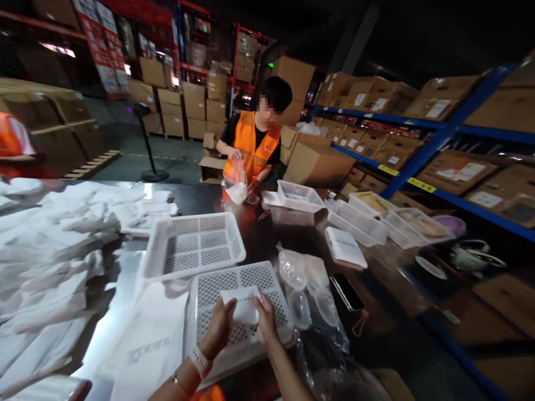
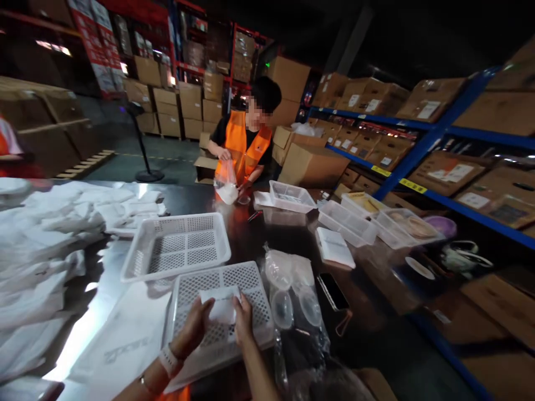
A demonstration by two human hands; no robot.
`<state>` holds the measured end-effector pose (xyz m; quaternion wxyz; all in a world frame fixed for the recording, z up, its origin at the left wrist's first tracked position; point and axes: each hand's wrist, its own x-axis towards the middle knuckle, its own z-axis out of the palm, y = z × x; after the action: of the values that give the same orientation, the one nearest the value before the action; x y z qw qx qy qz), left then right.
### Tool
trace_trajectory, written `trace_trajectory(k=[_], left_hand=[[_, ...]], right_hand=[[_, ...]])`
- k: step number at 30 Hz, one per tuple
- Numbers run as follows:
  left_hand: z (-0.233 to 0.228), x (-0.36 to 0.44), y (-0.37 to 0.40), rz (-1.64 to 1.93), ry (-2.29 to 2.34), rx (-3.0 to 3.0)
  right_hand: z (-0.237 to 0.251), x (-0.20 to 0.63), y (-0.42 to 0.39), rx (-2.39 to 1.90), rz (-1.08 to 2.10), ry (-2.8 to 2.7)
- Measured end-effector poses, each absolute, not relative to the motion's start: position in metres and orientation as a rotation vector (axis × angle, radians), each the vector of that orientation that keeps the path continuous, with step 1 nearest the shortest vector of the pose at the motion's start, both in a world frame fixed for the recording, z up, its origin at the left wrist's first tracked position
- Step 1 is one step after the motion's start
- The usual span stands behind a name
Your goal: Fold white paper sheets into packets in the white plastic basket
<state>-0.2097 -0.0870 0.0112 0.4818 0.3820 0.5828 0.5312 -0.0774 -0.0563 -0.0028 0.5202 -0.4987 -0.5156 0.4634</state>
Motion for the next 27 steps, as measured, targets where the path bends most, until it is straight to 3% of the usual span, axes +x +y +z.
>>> trace_trajectory(k=[6,10,17,21,27], left_hand=[[0.039,-0.204,-0.119,1.157,1.108,0.334],[0.044,-0.261,-0.117,1.232,1.193,0.27],[0.058,-0.416,-0.092,1.949,1.26,0.324],[0.016,-0.42,-0.117,1.427,1.865,0.652],[-0.061,-0.366,-0.198,0.781,2.011,1.425]], right_hand=[[0.009,-0.079,-0.071,-1.197,1.373,-1.04],[0.015,-0.077,-0.075,-1.232,1.359,-1.105],[0.037,-0.044,-0.096,-1.243,1.291,-1.092],[0.038,0.004,-0.096,-1.374,1.069,-1.038],[0.012,0.104,-0.096,-1.813,0.536,-1.18]])
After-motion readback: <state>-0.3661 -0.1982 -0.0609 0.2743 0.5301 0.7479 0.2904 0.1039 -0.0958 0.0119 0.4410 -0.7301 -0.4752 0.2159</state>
